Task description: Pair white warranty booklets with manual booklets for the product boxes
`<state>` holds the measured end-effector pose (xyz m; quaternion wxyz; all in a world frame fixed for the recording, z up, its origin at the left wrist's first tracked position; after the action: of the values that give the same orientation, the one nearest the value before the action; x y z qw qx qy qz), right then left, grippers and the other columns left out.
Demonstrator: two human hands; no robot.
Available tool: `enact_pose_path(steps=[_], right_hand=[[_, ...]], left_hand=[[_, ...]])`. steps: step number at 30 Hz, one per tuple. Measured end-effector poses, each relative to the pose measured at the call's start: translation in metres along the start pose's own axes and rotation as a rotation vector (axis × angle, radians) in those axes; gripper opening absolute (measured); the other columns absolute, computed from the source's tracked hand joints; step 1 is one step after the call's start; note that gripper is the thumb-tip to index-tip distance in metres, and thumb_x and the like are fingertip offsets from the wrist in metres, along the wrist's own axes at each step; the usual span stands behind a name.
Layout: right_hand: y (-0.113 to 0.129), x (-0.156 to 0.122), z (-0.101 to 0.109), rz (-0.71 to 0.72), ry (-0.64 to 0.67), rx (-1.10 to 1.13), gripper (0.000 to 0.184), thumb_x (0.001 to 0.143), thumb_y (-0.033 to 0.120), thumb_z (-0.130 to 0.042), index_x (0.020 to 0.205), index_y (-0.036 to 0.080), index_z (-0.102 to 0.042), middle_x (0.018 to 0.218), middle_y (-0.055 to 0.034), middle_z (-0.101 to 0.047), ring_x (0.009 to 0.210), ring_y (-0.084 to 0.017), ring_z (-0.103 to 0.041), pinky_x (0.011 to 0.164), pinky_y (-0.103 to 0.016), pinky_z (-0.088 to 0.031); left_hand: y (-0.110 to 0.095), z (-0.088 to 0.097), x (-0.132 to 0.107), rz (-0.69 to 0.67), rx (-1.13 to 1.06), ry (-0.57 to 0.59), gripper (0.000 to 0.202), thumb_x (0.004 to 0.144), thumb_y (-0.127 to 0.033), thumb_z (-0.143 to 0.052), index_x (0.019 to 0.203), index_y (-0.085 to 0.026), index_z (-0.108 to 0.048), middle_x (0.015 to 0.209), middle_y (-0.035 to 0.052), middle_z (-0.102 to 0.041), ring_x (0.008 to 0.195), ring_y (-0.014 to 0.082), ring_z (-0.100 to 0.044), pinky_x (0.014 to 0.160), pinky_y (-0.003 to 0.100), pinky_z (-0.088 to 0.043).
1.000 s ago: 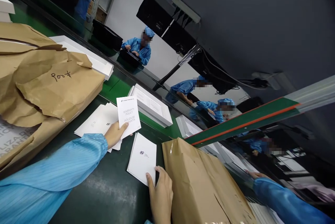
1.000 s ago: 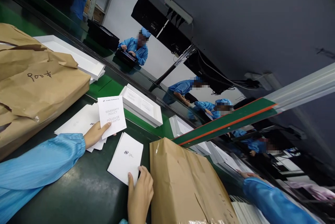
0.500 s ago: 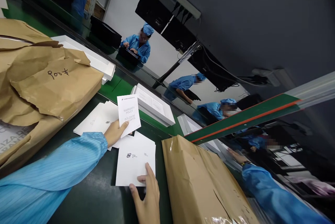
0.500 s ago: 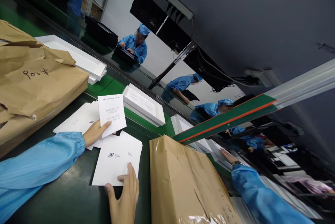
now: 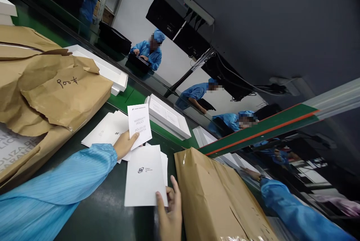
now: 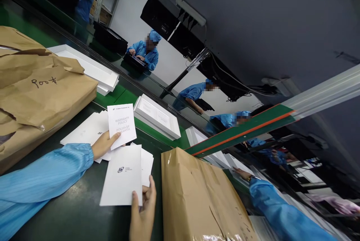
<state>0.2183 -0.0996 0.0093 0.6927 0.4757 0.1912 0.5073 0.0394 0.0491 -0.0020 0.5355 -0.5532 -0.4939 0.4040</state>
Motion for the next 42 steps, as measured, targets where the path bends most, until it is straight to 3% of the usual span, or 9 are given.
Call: enact_pose_path(steps=[5,8,11,14,18,23,29,35,42], right_hand=[[0.021,0.029,0.041,-0.097,-0.305,0.191,0.036,0.067,0.043,-0.048,0.089,0.016,-0.048,0.086,-0.0074,-0.055,0.079,-0.021,-0.052,0.066,-0.033,-0.042],[0.068,0.048,0.047,0.219,-0.495,0.019,0.023,0.071,0.034,-0.047,0.085,0.017,-0.051,0.085,-0.0061,-0.053,0.082,-0.02,-0.05,0.072,-0.034,-0.039],[0.115,0.055,0.021,0.671,-0.546,-0.142,0.013,0.072,0.022,-0.047,0.082,0.016,-0.054,0.082,-0.0062,-0.051,0.082,-0.018,-0.048,0.074,-0.034,-0.037],[0.134,0.056,-0.019,0.979,-0.436,-0.253,0.017,0.072,0.011,-0.045,0.084,0.017,-0.054,0.082,-0.0065,-0.05,0.08,-0.018,-0.048,0.072,-0.035,-0.038],[0.122,0.055,-0.079,1.076,-0.035,-0.502,0.022,0.073,0.013,-0.042,0.092,0.021,-0.052,0.09,-0.0066,-0.052,0.087,-0.02,-0.046,0.083,-0.046,-0.026],[0.094,0.053,-0.094,0.955,0.213,-0.512,0.023,0.074,0.023,-0.044,0.097,0.022,-0.047,0.105,-0.0072,-0.048,0.1,-0.022,-0.04,0.088,-0.047,-0.019],[0.06,0.096,-0.047,0.489,-0.001,-0.007,0.039,0.071,0.029,-0.047,0.108,0.019,-0.037,0.112,-0.0108,-0.039,0.104,-0.022,-0.036,0.084,-0.041,-0.03],[0.013,0.096,-0.081,-0.222,0.535,0.581,0.036,0.067,0.035,-0.053,0.097,0.015,-0.045,0.087,-0.0086,-0.055,0.055,-0.011,-0.051,0.04,-0.02,-0.037],[0.008,0.095,-0.083,-0.219,0.465,0.695,0.027,0.065,0.033,-0.057,0.082,0.014,-0.049,0.061,-0.0003,-0.055,0.038,-0.003,-0.042,0.034,-0.014,-0.03]], left_hand=[[0.002,-0.003,0.004,-0.009,-0.033,0.051,0.042,0.07,-0.041,-0.041,0.102,-0.015,-0.051,0.108,0.008,-0.052,0.1,0.0219,-0.046,0.086,0.034,-0.034],[0.004,-0.007,0.008,-0.008,-0.09,0.156,0.042,0.069,-0.039,-0.043,0.103,-0.015,-0.05,0.11,0.0068,-0.05,0.102,0.0215,-0.044,0.089,0.035,-0.031],[0.004,-0.011,0.009,0.009,-0.119,0.272,0.043,0.068,-0.036,-0.046,0.104,-0.013,-0.05,0.11,0.0073,-0.05,0.103,0.0217,-0.043,0.09,0.035,-0.03],[0.002,-0.015,0.007,0.027,-0.178,0.369,0.044,0.067,-0.034,-0.05,0.105,-0.012,-0.049,0.108,0.0084,-0.052,0.099,0.022,-0.046,0.088,0.035,-0.032],[-0.012,-0.018,0.005,-0.047,-0.409,0.424,0.044,0.069,-0.032,-0.049,0.108,-0.011,-0.045,0.108,0.0091,-0.052,0.096,0.0197,-0.049,0.086,0.033,-0.034],[-0.01,-0.015,0.008,-0.073,-0.394,0.37,0.043,0.065,-0.028,-0.056,0.105,-0.012,-0.048,0.104,0.0082,-0.054,0.095,0.0201,-0.049,0.086,0.034,-0.034],[-0.01,-0.012,0.007,-0.061,-0.313,0.31,0.046,0.063,-0.03,-0.056,0.105,-0.012,-0.048,0.103,0.0093,-0.055,0.096,0.0227,-0.048,0.085,0.037,-0.035],[-0.016,-0.012,0.003,-0.041,-0.293,0.29,0.046,0.064,-0.031,-0.055,0.105,-0.011,-0.046,0.102,0.0092,-0.055,0.093,0.0203,-0.049,0.083,0.033,-0.037],[-0.011,-0.019,-0.002,-0.024,-0.135,0.299,0.05,0.069,-0.037,-0.046,0.111,-0.013,-0.033,0.088,0.0081,-0.059,0.057,0.0152,-0.056,0.054,0.028,-0.043]])
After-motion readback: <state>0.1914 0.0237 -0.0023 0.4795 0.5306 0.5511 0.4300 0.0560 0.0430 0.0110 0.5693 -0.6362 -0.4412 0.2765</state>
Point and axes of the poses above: each hand's wrist, its own x-axis towards the middle knuckle, its own z-axis out of the back of the hand, y = z × x, the point moved 8 cm from there along x, towards the middle knuckle
